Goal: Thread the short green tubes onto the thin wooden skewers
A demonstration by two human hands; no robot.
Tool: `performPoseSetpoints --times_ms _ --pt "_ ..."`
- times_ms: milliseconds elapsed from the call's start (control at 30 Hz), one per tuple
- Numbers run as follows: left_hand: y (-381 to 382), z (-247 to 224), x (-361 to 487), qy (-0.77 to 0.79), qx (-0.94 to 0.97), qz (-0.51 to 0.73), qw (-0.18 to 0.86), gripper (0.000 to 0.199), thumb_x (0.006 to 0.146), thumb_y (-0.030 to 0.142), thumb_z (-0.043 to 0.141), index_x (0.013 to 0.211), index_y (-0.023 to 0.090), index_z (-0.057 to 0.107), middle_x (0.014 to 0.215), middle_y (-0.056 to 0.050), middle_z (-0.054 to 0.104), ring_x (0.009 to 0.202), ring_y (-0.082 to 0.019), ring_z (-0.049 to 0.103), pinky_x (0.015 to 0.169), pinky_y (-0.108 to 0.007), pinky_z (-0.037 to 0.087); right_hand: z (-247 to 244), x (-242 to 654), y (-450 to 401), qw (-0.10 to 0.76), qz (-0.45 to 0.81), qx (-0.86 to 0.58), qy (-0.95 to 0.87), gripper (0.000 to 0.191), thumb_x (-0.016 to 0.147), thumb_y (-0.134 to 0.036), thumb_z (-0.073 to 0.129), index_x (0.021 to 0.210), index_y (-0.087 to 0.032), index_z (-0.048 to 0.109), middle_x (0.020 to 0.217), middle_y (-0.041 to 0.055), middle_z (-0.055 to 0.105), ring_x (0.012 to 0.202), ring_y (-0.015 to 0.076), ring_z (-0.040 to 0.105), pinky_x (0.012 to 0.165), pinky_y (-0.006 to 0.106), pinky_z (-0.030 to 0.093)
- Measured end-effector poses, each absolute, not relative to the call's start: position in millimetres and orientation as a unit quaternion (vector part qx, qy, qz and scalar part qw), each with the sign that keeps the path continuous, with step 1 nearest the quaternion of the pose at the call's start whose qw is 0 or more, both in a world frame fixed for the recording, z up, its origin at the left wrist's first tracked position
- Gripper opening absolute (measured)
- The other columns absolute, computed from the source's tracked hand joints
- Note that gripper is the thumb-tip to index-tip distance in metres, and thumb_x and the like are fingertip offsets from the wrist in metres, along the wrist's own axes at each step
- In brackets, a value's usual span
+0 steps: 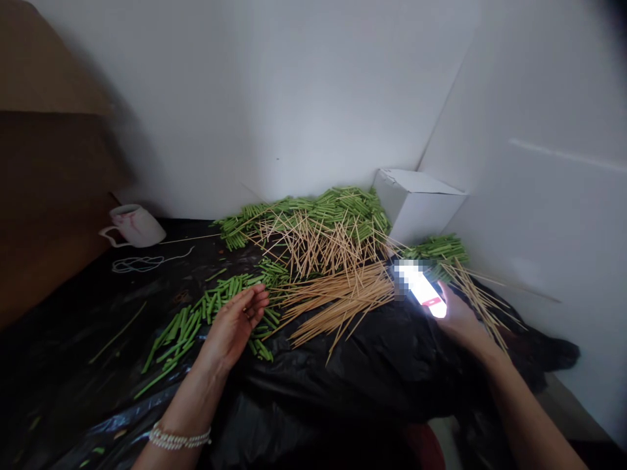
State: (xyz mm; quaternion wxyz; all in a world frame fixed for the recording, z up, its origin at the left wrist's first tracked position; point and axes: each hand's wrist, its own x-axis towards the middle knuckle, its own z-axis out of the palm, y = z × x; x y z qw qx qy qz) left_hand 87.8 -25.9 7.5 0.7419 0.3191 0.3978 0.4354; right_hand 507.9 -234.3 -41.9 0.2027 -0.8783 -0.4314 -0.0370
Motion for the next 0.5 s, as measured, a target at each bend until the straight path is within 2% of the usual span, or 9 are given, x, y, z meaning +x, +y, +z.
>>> performPoseSetpoints --times_ms 100,267,400,500 --pt "-25.7 6.3 88.5 0.396 0.318 0.435 0.743 0.016 0.084 0.017 0.061 0.095 0.013 0.072 0.087 -0.007 0.073 0.076 -0.011 0.068 0.065 -0.018 0.053 -33.1 505.8 -238.5 0.205 0.032 -0.879 -0.428 0.093 0.076 -0.055 0.056 0.147 -0.004 0.025 0.136 0.0251 0.049 0.119 0.0320 0.054 0.094 0.041 0.046" --pt "-25.2 3.5 88.7 0.395 0.322 0.433 0.744 0.016 0.083 0.016 0.062 0.095 0.014 0.072 0.088 -0.006 0.073 0.076 -0.011 0.067 0.065 -0.017 0.053 -28.0 507.5 -244.9 0.219 0.053 -0.878 -0.422 0.093 0.074 -0.055 0.058 0.148 -0.009 0.024 0.133 0.0222 0.053 0.115 0.0310 0.058 0.090 0.041 0.049" --pt "-25.0 3.4 88.6 0.396 0.324 0.431 0.743 0.016 0.084 0.016 0.061 0.095 0.014 0.072 0.089 -0.007 0.073 0.077 -0.011 0.068 0.065 -0.017 0.053 -20.8 506.1 -247.7 0.272 0.010 -0.858 -0.436 0.074 0.080 -0.049 0.049 0.142 -0.009 0.036 0.131 0.0218 0.055 0.114 0.0302 0.058 0.087 0.041 0.050" --pt "-25.3 4.6 88.6 0.398 0.325 0.433 0.741 0.016 0.083 0.016 0.061 0.095 0.014 0.072 0.088 -0.007 0.073 0.077 -0.011 0.068 0.065 -0.017 0.053 -0.2 486.2 -251.5 0.313 -0.079 -0.831 -0.454 0.054 0.086 -0.044 0.045 0.134 -0.018 0.048 0.127 0.0163 0.059 0.114 0.0283 0.057 0.093 0.043 0.047"
